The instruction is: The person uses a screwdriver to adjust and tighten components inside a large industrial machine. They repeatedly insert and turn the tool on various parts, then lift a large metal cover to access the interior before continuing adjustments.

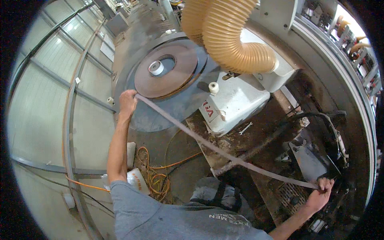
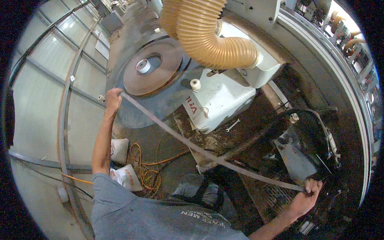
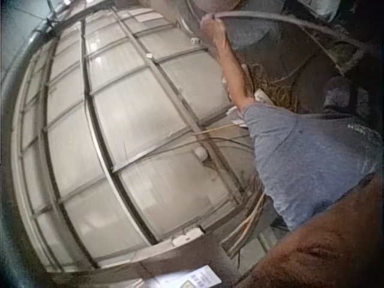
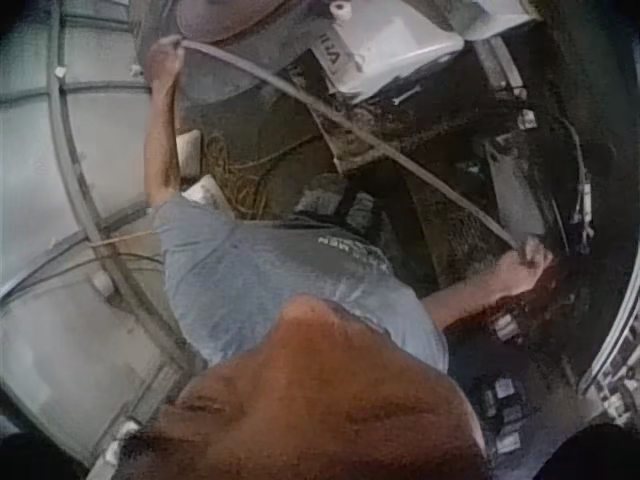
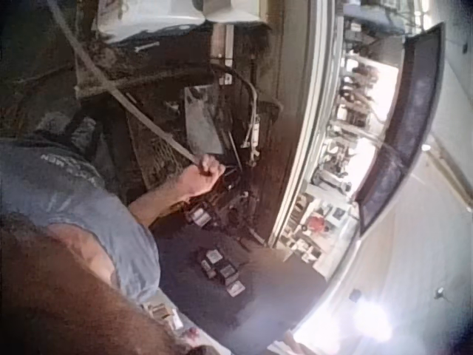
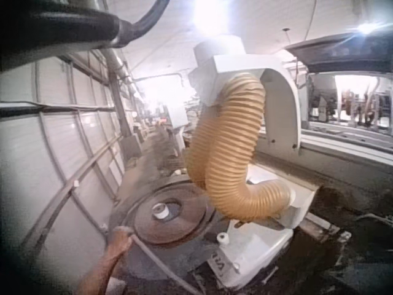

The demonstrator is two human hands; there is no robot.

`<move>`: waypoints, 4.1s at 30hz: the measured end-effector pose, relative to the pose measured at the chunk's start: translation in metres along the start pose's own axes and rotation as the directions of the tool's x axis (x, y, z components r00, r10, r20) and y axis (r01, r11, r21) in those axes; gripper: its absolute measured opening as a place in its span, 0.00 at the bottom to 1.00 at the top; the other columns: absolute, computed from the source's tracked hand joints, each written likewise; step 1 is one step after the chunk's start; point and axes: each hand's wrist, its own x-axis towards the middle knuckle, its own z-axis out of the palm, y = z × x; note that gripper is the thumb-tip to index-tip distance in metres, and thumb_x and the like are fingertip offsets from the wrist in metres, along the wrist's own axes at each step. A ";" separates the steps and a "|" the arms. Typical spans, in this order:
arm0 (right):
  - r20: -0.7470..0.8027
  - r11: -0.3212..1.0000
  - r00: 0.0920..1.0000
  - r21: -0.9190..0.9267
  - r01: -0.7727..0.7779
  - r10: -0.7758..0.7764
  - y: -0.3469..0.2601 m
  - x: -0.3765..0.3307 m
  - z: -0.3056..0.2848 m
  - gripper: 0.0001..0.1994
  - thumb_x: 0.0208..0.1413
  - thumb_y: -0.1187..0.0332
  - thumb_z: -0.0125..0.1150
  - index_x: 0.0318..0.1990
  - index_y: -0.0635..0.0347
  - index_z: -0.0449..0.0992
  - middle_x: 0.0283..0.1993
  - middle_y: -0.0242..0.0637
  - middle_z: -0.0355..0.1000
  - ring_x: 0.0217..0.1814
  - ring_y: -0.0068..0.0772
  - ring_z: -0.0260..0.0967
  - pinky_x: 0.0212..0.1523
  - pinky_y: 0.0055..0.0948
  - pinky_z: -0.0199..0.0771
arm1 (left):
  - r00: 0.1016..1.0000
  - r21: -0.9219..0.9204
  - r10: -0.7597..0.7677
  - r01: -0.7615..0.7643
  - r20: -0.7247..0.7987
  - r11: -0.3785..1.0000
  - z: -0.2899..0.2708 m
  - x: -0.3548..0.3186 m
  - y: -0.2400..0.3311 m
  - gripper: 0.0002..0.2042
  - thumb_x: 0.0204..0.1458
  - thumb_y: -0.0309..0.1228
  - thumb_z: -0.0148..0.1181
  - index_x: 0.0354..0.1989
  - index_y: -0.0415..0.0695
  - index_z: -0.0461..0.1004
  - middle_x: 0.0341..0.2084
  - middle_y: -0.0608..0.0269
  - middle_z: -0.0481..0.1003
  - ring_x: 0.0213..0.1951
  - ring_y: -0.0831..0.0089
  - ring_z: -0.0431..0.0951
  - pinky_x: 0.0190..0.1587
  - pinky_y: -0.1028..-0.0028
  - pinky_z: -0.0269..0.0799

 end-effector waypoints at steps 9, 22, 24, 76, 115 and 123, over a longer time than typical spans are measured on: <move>0.153 0.806 0.982 -0.564 0.177 -0.108 -0.055 0.036 -0.039 0.07 0.58 0.85 0.38 0.39 0.68 0.64 0.37 0.33 0.56 0.44 0.27 0.55 0.57 0.25 0.59 | 0.942 -0.071 -0.043 0.070 0.334 0.995 0.028 -0.073 0.004 0.04 0.43 0.25 0.61 0.25 0.38 0.79 0.25 0.44 0.77 0.32 0.45 0.78 0.37 0.55 0.74; 0.606 -0.259 0.738 -0.795 0.548 -0.297 -0.314 0.181 -0.094 0.17 0.60 0.81 0.44 0.54 0.69 0.74 0.54 0.43 0.74 0.61 0.34 0.68 0.68 0.32 0.59 | 0.914 -0.662 0.278 -0.014 0.296 0.749 0.107 0.028 0.153 0.11 0.54 0.33 0.62 0.31 0.35 0.80 0.17 0.53 0.76 0.21 0.69 0.77 0.28 0.69 0.71; 0.604 -0.314 0.734 -0.794 0.521 -0.309 -0.307 0.193 -0.082 0.17 0.59 0.80 0.46 0.54 0.68 0.74 0.54 0.41 0.74 0.61 0.33 0.68 0.68 0.31 0.59 | 0.937 -0.714 0.199 0.070 0.286 0.697 0.120 0.040 0.166 0.12 0.55 0.34 0.62 0.31 0.35 0.80 0.17 0.55 0.77 0.22 0.73 0.77 0.27 0.70 0.71; -0.313 0.742 0.836 -0.652 0.155 -0.450 0.024 0.015 -0.046 0.38 0.64 0.62 0.55 0.72 0.72 0.42 0.72 0.54 0.50 0.71 0.41 0.54 0.68 0.34 0.57 | 0.284 -0.800 0.959 -0.571 0.015 0.182 0.059 -0.030 0.684 0.10 0.58 0.31 0.55 0.27 0.38 0.76 0.16 0.53 0.76 0.21 0.56 0.79 0.25 0.64 0.72; -0.396 0.757 0.818 -0.649 0.072 -0.417 0.032 0.079 -0.056 0.31 0.62 0.68 0.56 0.69 0.75 0.54 0.63 0.47 0.65 0.61 0.32 0.62 0.65 0.28 0.57 | 0.177 -0.656 0.963 -0.705 0.206 0.269 0.024 -0.031 0.660 0.07 0.46 0.26 0.60 0.33 0.43 0.79 0.28 0.55 0.76 0.34 0.52 0.77 0.37 0.55 0.71; -0.424 0.785 0.831 -0.618 0.024 -0.359 0.022 0.077 -0.047 0.31 0.60 0.70 0.57 0.67 0.78 0.54 0.66 0.48 0.62 0.63 0.33 0.62 0.65 0.30 0.60 | 0.187 -0.521 0.947 -0.799 0.261 0.301 0.034 0.006 0.693 0.04 0.43 0.29 0.63 0.23 0.42 0.80 0.22 0.49 0.77 0.30 0.47 0.79 0.36 0.56 0.76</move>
